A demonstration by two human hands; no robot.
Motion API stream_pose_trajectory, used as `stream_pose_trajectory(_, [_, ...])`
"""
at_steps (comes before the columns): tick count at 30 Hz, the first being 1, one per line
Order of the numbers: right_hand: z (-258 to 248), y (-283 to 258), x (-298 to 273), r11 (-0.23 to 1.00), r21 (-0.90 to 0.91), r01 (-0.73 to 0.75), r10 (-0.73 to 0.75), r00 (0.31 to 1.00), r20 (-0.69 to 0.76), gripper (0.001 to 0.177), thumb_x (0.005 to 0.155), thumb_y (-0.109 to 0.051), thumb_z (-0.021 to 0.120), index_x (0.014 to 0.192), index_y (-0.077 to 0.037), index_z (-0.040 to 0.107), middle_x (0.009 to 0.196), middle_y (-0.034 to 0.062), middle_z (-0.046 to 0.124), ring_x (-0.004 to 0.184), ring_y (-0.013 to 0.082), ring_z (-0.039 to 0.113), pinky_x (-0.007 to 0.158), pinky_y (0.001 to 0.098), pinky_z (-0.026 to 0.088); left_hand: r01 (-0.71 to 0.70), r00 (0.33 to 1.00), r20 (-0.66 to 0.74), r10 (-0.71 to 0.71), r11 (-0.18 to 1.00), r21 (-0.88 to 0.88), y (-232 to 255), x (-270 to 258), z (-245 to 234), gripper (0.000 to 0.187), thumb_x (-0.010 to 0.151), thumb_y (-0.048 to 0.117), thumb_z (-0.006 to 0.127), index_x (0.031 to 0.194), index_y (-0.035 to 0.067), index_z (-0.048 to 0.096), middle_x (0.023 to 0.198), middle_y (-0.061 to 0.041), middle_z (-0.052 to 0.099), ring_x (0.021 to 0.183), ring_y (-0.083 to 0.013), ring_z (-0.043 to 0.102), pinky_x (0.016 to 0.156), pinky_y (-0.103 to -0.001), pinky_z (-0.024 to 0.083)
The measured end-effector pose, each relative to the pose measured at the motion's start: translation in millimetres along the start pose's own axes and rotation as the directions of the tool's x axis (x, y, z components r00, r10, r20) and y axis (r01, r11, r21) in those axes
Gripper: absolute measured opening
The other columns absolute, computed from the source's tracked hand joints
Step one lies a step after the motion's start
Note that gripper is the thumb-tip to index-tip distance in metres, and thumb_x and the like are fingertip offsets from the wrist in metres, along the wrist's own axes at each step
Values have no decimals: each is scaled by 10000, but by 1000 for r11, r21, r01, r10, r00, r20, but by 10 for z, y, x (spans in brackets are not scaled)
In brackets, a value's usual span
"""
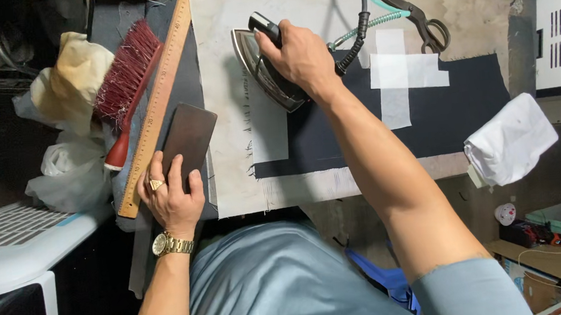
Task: The person takes white lining fabric from a plastic bag, measures it against a piece of dark fabric on a workbench, cuts the lining into smaller strips using shears, and then irons the lining onto the dark fabric.
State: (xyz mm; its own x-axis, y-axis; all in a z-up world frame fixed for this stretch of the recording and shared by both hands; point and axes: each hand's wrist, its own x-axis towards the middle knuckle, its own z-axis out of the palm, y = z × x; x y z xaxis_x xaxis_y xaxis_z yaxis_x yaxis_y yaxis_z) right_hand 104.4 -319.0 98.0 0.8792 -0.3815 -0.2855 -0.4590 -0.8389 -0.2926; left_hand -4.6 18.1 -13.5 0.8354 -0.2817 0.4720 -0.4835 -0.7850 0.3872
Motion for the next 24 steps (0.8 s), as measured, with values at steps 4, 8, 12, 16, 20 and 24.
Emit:
stream_pose_trajectory(4, [-4,16,161,1000,-7,-11,11,1000,-11,628,1013,-659,427,938,-43,521,857,245,679,803,494,631,677,574,464,8,1000,-7,-8,1000,9,7,-17,10,290,1014,269,652,1215,74,730,1383,-225,626,1162,-369,653,1064,-530,422])
stream_pose_trajectory(8, [12,35,258,1000,-15,-27,26,999,-36,627,1008,-670,430,930,-55,520,879,221,683,836,478,626,691,569,457,-5,1000,-22,5,1000,8,5,-4,8,284,1012,261,652,1204,69,736,1372,-226,628,1161,-373,646,1045,-529,431])
stream_pose_trajectory(12, [55,102,273,1000,10,22,-21,999,-48,611,1002,-651,470,917,-50,545,896,241,693,857,478,638,708,568,456,-6,1000,-2,6,1000,16,-8,-19,8,295,1008,263,665,1227,76,727,1389,-227,621,1185,-370,642,1055,-529,426])
stream_pose_trajectory(16, [34,100,160,996,0,90,-90,996,-10,609,1013,-658,471,891,-61,492,834,200,659,793,455,608,649,562,438,-9,1000,-30,9,1000,4,6,-7,15,274,986,224,693,1204,65,739,1369,-228,630,1155,-374,648,1043,-530,432])
stream_pose_trajectory(20, [29,65,59,995,-18,97,-96,995,26,618,1014,-670,440,914,-62,495,879,190,669,854,455,617,646,580,436,-10,999,-36,10,1000,-2,-7,-13,19,278,982,224,698,1211,71,731,1375,-220,625,1150,-377,648,1018,-529,443])
stream_pose_trajectory(24, [35,42,-3,992,-55,110,-107,993,41,645,1019,-680,425,991,-44,531,960,257,690,940,522,629,716,627,450,-1,1000,-13,1,1000,-7,-21,-32,32,302,979,226,700,1242,80,714,1403,-220,607,1185,-378,635,1041,-539,427])
